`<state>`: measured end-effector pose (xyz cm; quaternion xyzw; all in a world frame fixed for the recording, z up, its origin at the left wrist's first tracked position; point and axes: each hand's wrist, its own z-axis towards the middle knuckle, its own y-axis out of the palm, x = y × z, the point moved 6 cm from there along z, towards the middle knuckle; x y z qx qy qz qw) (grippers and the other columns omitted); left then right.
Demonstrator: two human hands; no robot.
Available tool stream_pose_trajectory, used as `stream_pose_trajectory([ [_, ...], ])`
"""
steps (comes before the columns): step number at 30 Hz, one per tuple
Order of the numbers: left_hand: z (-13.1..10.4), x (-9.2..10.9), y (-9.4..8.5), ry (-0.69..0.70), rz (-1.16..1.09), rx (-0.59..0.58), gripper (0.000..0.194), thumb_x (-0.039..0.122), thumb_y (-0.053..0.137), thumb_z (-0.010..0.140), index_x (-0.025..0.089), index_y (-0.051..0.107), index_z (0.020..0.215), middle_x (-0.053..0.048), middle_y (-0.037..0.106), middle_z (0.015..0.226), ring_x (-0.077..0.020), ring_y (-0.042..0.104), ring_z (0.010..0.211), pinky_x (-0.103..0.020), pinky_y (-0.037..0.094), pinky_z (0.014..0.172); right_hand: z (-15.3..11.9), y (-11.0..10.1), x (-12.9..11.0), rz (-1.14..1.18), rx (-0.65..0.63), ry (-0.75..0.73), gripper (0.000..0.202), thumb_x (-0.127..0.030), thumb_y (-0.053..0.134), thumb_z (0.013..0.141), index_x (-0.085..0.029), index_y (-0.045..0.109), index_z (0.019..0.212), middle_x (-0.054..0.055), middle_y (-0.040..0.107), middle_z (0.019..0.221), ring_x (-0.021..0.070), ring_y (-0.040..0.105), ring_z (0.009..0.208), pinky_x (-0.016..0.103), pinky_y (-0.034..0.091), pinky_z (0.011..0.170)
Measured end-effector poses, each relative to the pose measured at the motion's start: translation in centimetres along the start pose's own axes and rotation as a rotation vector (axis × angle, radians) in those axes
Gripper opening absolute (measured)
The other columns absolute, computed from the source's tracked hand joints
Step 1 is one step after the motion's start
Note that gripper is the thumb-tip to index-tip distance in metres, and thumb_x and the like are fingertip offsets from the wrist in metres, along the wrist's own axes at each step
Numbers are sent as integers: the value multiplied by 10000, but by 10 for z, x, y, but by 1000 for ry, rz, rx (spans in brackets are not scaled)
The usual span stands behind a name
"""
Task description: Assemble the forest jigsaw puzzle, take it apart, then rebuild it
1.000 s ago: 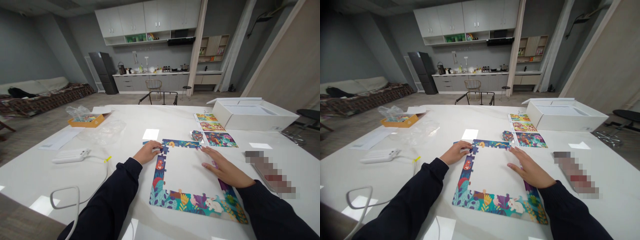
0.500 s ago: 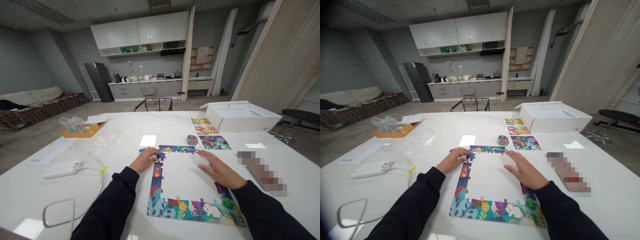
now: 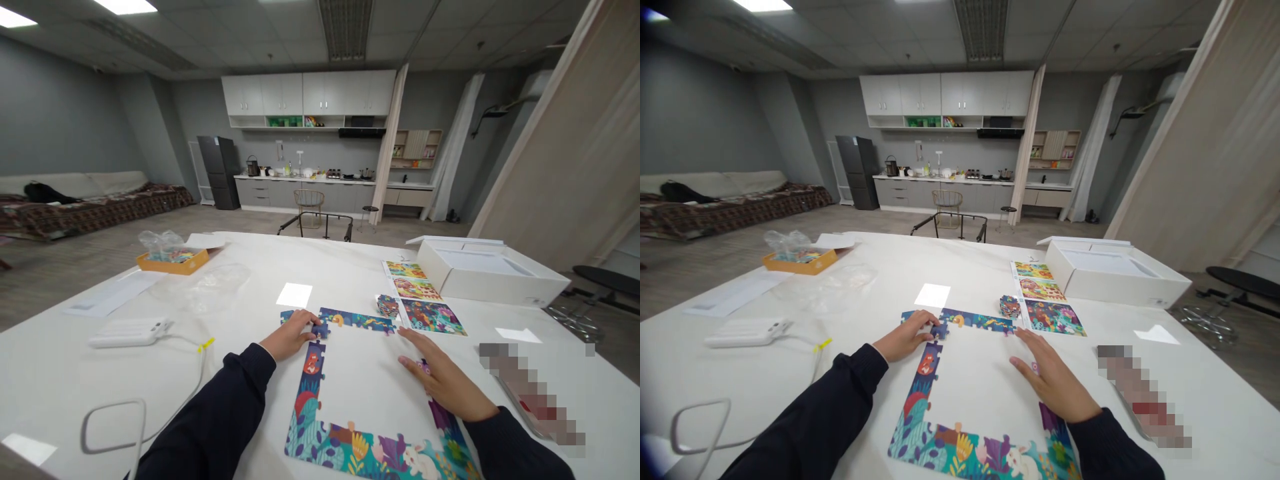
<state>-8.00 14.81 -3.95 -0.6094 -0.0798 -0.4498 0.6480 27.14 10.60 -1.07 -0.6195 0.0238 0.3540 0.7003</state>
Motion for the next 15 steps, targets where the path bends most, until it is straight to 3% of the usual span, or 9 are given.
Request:
stream_pose_trajectory([
  [15, -6, 8, -2, 17, 4, -41, 170, 249, 647, 957, 268, 747, 1094, -80, 605, 1173, -265, 560, 1174, -453, 449, 1106, 1, 0, 2, -4, -2, 13, 665, -652, 452, 996, -234, 495, 1511, 145, 501, 1581, 340, 436, 1488, 557, 347, 1250],
])
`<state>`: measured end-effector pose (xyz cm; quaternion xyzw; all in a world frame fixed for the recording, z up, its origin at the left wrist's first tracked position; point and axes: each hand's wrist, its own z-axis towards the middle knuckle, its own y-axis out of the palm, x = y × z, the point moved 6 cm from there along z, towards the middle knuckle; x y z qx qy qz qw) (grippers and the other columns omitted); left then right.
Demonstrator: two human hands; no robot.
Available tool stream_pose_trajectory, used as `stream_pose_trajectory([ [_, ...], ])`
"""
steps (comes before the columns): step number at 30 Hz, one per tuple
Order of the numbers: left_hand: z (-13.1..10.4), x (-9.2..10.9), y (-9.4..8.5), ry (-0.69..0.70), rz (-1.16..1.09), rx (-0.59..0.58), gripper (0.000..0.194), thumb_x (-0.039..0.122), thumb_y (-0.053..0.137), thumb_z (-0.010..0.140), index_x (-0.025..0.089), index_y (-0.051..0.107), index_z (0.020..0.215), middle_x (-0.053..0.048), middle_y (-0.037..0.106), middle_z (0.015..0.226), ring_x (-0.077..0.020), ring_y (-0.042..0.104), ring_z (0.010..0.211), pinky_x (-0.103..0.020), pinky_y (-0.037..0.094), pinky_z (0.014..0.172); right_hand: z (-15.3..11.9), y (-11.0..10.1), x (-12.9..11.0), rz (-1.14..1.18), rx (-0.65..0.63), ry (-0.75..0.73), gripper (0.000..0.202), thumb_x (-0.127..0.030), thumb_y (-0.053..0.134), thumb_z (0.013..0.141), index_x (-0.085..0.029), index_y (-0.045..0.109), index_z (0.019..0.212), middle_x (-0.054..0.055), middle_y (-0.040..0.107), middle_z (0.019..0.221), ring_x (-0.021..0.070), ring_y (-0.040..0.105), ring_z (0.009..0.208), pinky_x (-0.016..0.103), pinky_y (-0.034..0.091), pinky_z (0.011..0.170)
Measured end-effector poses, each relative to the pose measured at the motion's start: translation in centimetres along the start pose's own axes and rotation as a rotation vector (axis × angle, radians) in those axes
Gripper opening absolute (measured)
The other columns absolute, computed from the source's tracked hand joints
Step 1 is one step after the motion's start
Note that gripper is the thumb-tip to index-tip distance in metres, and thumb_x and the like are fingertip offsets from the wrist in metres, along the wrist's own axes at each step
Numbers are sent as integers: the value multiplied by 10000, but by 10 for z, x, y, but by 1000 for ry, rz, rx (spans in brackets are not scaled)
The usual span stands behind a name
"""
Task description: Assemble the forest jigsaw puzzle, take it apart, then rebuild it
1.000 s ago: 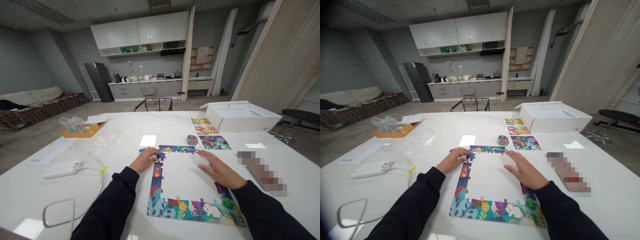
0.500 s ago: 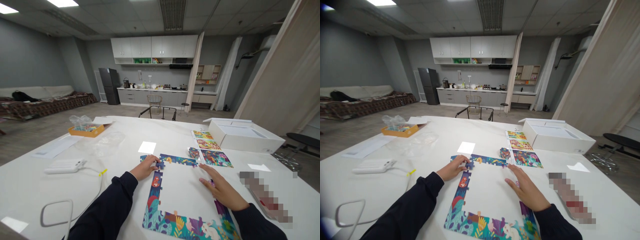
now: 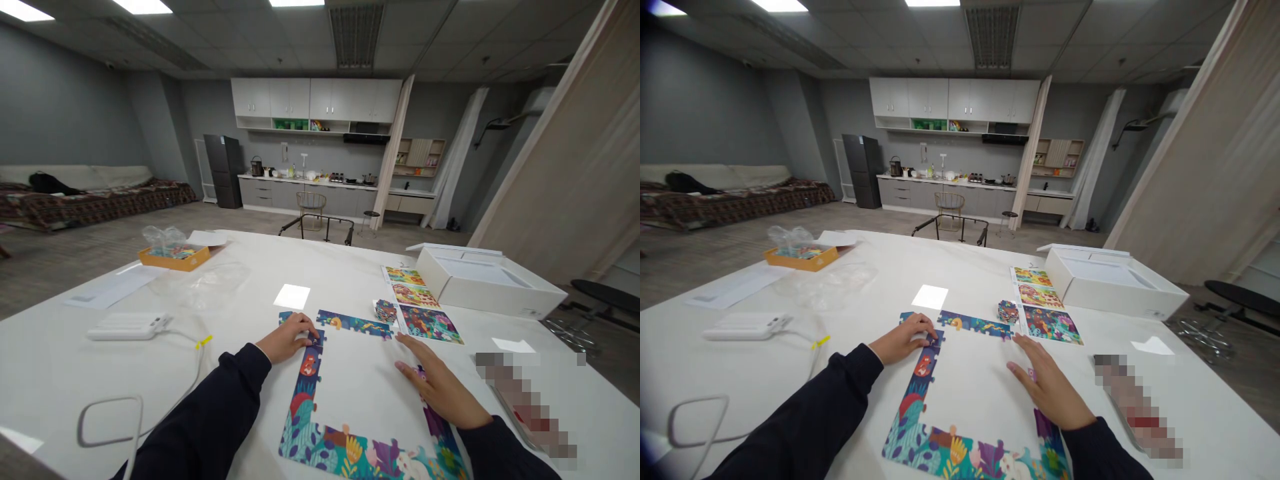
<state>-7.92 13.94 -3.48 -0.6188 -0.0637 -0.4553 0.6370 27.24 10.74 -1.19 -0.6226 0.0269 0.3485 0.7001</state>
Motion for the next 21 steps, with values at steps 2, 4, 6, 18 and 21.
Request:
stream_pose_trajectory([
  [2, 0, 3, 0, 1, 9, -2, 185, 244, 626, 967, 271, 752, 1100, -85, 602, 1195, -272, 552, 1184, -467, 443, 1113, 0, 0, 0, 1, -3, -5, 665, -645, 449, 1000, -223, 492, 1512, 151, 498, 1583, 341, 437, 1487, 555, 346, 1251],
  [4, 0, 5, -1, 4, 19, -4, 204, 242, 601, 978, 277, 758, 1105, -90, 599, 1228, -282, 541, 1202, -480, 434, 1121, 0, 0, 0, 3, -1, -10, 654, -637, 453, 1003, -228, 488, 1512, 150, 495, 1585, 341, 437, 1487, 563, 338, 1253],
  [6, 0, 7, -1, 9, 28, -5, 220, 250, 579, 991, 280, 763, 1107, -95, 599, 1254, -291, 535, 1214, -487, 431, 1124, -1, 1, 0, 4, 2, -10, 648, -637, 457, 1003, -238, 486, 1513, 146, 495, 1586, 339, 435, 1488, 566, 338, 1252],
  [18, 1, 9, 0, 50, 64, 28, 245, 242, 561, 993, 274, 794, 1061, -95, 636, 1243, -283, 563, 1186, -462, 472, 1091, -1, 2, 4, 2, 3, -3, 654, -626, 464, 1003, -223, 486, 1517, 137, 479, 1601, 328, 415, 1502, 543, 328, 1260],
  [21, 1, 10, 0, 61, 66, 59, 214, 195, 608, 944, 257, 779, 1058, -86, 665, 1202, -267, 584, 1163, -444, 483, 1084, -1, 3, 5, -1, 7, -5, 642, -608, 467, 1007, -216, 495, 1515, 139, 488, 1594, 323, 424, 1497, 534, 339, 1255],
])
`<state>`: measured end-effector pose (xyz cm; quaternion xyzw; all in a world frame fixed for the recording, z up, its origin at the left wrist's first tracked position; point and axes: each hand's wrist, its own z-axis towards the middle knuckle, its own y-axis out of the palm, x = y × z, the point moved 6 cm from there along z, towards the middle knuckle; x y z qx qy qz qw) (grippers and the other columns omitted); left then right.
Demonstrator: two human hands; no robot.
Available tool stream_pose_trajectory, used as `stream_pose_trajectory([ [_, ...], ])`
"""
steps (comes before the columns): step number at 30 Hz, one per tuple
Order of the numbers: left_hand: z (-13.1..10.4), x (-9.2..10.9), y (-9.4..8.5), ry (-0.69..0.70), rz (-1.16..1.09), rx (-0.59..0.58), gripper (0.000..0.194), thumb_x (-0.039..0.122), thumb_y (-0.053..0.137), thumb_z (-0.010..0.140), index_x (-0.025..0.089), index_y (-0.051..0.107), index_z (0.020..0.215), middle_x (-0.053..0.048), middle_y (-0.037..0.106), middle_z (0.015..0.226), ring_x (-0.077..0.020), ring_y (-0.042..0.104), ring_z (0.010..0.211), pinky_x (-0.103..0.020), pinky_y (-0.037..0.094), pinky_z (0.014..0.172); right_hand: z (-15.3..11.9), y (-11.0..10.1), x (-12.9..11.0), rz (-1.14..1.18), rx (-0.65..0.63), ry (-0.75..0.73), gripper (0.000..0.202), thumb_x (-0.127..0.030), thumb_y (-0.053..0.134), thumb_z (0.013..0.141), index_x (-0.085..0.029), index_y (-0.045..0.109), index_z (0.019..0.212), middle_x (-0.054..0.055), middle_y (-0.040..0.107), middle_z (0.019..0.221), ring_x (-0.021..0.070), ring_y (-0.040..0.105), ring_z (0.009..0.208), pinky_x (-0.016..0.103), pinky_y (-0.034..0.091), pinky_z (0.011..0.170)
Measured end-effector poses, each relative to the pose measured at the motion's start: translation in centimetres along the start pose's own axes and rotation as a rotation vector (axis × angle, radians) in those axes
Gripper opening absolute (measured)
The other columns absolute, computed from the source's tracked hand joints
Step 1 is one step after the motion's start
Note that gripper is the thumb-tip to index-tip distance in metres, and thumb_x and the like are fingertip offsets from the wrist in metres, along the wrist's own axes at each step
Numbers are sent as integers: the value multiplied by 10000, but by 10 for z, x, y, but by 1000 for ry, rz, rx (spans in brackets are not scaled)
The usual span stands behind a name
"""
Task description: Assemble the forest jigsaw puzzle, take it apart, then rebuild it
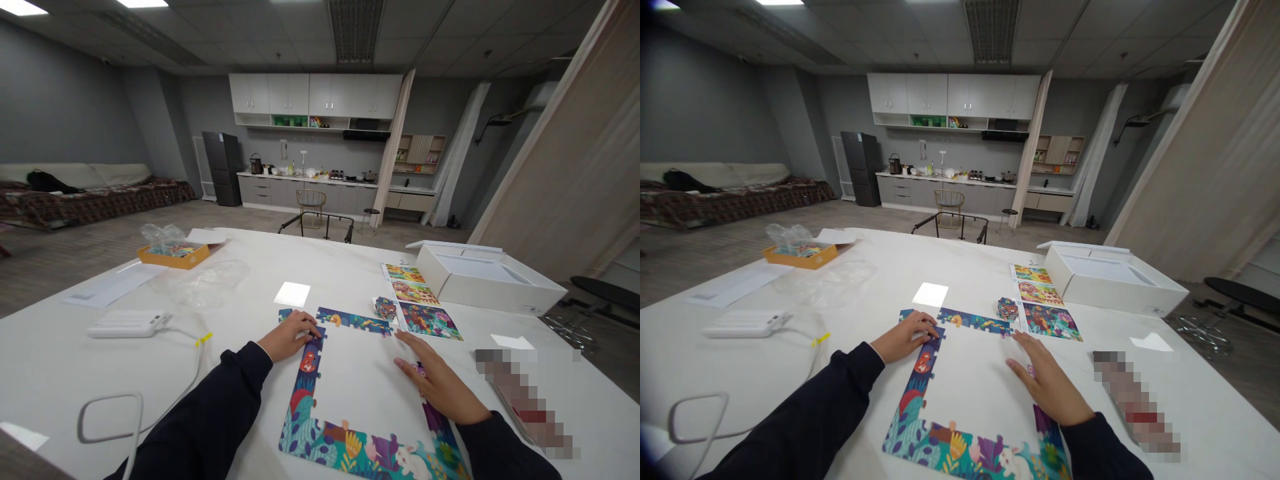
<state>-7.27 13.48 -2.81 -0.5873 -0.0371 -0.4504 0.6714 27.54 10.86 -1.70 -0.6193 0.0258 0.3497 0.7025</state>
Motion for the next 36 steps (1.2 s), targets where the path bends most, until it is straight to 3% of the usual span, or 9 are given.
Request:
stream_pose_trajectory([
  [5, 0, -8, -13, -61, 13, 146, 270, 122, 524, 920, 221, 686, 1111, -64, 693, 1093, -201, 647, 973, -361, 563, 919, 0, 0, 0, -4, 6, -11, 630, -584, 481, 1010, -206, 498, 1515, 153, 505, 1577, 320, 440, 1486, 535, 347, 1250],
  [10, -15, -37, -46, -166, 96, 316, 318, 121, 516, 873, 213, 625, 1157, -78, 674, 1131, -233, 636, 1029, -441, 527, 1000, 0, -4, -3, -1, 33, -31, 607, -570, 486, 1010, -205, 518, 1495, 159, 529, 1558, 329, 471, 1464, 545, 372, 1234],
  [15, -29, -63, -53, -249, 135, 300, 540, 217, 679, 777, 218, 576, 1308, -99, 653, 1261, -301, 619, 1172, -514, 485, 1082, 0, -3, -3, -8, 11, -17, 620, -574, 477, 1014, -199, 498, 1507, 166, 527, 1557, 328, 456, 1474, 555, 349, 1243],
  [20, -31, -73, -50, -318, 115, 279, 505, 285, 676, 809, 204, 563, 1294, -107, 696, 1201, -296, 636, 1197, -488, 492, 1080, 0, -1, -1, -14, 1, -11, 625, -584, 471, 1013, -200, 503, 1505, 165, 524, 1558, 327, 452, 1477, 551, 348, 1245],
  [26, -31, -82, -59, -353, 62, 254, 461, 317, 759, 733, 248, 584, 1155, -55, 747, 1118, -253, 705, 1078, -407, 570, 952, 1, -2, -2, -17, 14, -13, 621, -592, 472, 1010, -205, 517, 1494, 162, 531, 1553, 328, 466, 1467, 549, 356, 1240],
  [31, -29, -76, -61, -307, 61, 267, 367, 324, 755, 755, 245, 583, 1069, -45, 750, 1050, -240, 718, 980, -404, 590, 894, 1, -3, -3, -28, 36, -15, 604, -596, 486, 997, -225, 551, 1468, 145, 578, 1514, 325, 500, 1444, 532, 384, 1229],
  [36, -23, -38, -65, -119, 59, 297, 363, 342, 687, 863, 247, 574, 1194, -54, 700, 1181, -229, 688, 1078, -428, 597, 962, 0, -3, -3, -24, 24, -11, 610, -590, 485, 1000, -223, 530, 1486, 145, 564, 1527, 322, 491, 1451, 537, 365, 1240],
])
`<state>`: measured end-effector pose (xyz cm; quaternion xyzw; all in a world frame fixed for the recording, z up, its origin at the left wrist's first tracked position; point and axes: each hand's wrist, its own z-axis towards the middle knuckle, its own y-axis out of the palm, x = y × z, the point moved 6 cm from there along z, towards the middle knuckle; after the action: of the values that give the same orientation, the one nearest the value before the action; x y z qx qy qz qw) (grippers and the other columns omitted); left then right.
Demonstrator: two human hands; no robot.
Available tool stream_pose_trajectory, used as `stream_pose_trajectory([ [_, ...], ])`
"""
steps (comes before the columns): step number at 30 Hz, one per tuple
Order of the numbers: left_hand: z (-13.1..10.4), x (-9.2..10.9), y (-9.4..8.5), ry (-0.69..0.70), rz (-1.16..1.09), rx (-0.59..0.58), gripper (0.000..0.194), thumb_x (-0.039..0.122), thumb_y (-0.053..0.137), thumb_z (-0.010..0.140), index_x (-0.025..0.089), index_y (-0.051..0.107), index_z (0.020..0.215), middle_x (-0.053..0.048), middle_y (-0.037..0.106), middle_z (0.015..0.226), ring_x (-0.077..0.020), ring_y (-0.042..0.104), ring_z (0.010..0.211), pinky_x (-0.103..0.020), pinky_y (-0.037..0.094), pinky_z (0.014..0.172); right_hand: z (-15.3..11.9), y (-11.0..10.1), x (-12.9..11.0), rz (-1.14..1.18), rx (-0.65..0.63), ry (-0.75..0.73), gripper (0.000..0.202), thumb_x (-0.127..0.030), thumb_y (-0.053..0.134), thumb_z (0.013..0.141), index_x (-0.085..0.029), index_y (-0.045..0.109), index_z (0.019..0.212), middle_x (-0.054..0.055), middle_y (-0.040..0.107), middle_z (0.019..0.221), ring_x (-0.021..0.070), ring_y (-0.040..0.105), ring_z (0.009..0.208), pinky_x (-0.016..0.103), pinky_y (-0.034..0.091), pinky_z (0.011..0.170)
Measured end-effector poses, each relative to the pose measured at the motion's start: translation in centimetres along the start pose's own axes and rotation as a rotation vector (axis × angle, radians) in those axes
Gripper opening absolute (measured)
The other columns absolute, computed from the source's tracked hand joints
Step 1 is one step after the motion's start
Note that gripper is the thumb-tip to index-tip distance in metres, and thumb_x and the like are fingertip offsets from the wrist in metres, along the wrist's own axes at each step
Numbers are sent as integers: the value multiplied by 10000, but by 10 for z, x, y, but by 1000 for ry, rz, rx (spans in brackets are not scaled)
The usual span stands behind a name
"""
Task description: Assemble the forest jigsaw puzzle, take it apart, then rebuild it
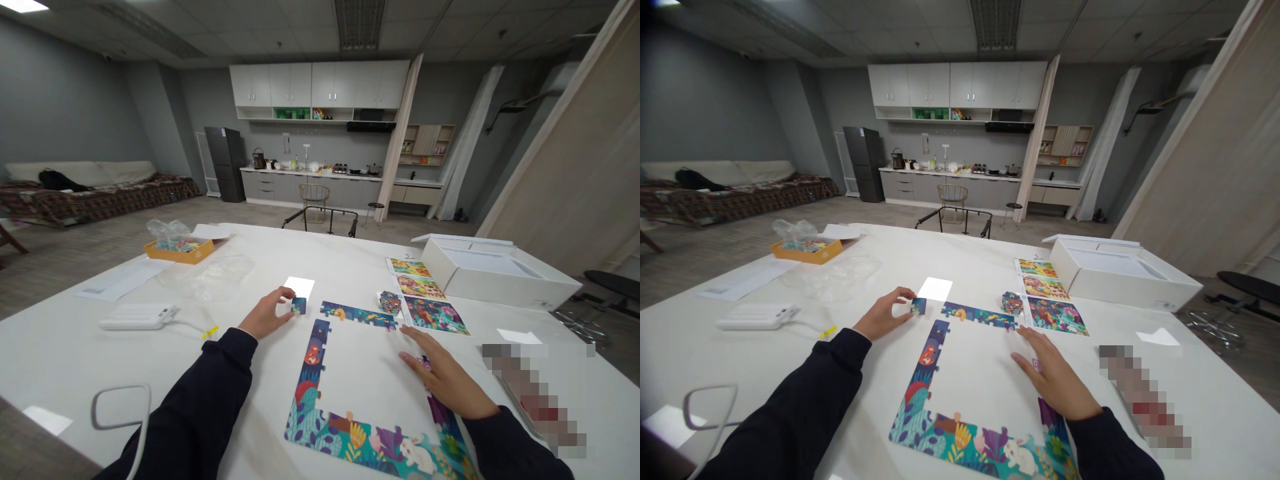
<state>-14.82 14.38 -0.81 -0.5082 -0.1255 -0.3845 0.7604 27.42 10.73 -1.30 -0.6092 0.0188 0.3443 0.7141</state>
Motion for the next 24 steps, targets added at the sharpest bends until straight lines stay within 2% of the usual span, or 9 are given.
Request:
stream_pose_trajectory([
  [2, 1, 17, -2, 73, -11, 27, 379, 328, 664, 902, 245, 560, 1257, -60, 675, 1243, -220, 679, 1107, -435, 587, 1004, 0, 1, 0, 6, -10, 1, 618, -587, 473, 1006, -208, 518, 1493, 154, 550, 1538, 321, 479, 1460, 541, 349, 1247],
  [5, 0, 36, -1, 139, -22, 59, 396, 296, 654, 932, 243, 542, 1308, -69, 663, 1268, -204, 693, 1063, -415, 602, 980, 0, 2, 2, 17, -20, 2, 618, -580, 476, 1007, -202, 512, 1494, 158, 536, 1551, 322, 465, 1468, 544, 340, 1251],
  [10, -5, 75, 21, 228, -114, -13, 418, 240, 646, 945, 231, 514, 1342, -83, 666, 1260, -179, 719, 976, -375, 629, 914, 1, -3, -5, 56, 17, 2, 579, -570, 509, 994, -223, 555, 1454, 155, 577, 1508, 336, 513, 1425, 558, 379, 1221],
  [13, -13, 110, 42, 266, -197, -91, 452, 217, 656, 939, 237, 500, 1363, -63, 690, 1145, -175, 722, 953, -352, 627, 906, 1, -10, -24, 140, 19, 5, 493, -527, 527, 1003, -248, 595, 1404, 138, 664, 1387, 311, 613, 1305, 523, 462, 1152],
  [15, -21, 133, 58, 295, -217, -136, 473, 200, 659, 941, 250, 488, 1379, -41, 691, 1058, -169, 717, 924, -332, 627, 881, 0, -10, -44, 245, -39, -11, 462, -489, 552, 1007, -262, 583, 1409, 110, 732, 1242, 271, 692, 1137, 474, 528, 1062],
  [18, -34, 161, 76, 376, -212, -178, 516, 163, 650, 953, 260, 447, 1418, -73, 665, 1197, -166, 702, 951, -335, 618, 897, -1, -6, -77, 404, -130, -73, 430, -448, 632, 978, -268, 592, 1366, 54, 765, 1041, 208, 705, 895, 372, 578, 891],
  [21, -41, 172, 83, 414, -181, -174, 540, 156, 662, 952, 256, 426, 1428, -98, 638, 1289, -170, 693, 942, -351, 618, 900, -2, -3, -92, 438, -118, -89, 466, -404, 739, 904, -246, 583, 1314, -5, 714, 845, 176, 653, 756, 316, 556, 771],
  [24, -42, 173, 84, 423, -167, -174, 535, 162, 672, 952, 251, 431, 1421, -98, 642, 1278, -183, 687, 987, -350, 619, 907, -4, -1, -95, 418, -95, -95, 440, -365, 799, 848, -237, 598, 1219, -18, 695, 824, 167, 634, 732, 305, 530, 741],
])
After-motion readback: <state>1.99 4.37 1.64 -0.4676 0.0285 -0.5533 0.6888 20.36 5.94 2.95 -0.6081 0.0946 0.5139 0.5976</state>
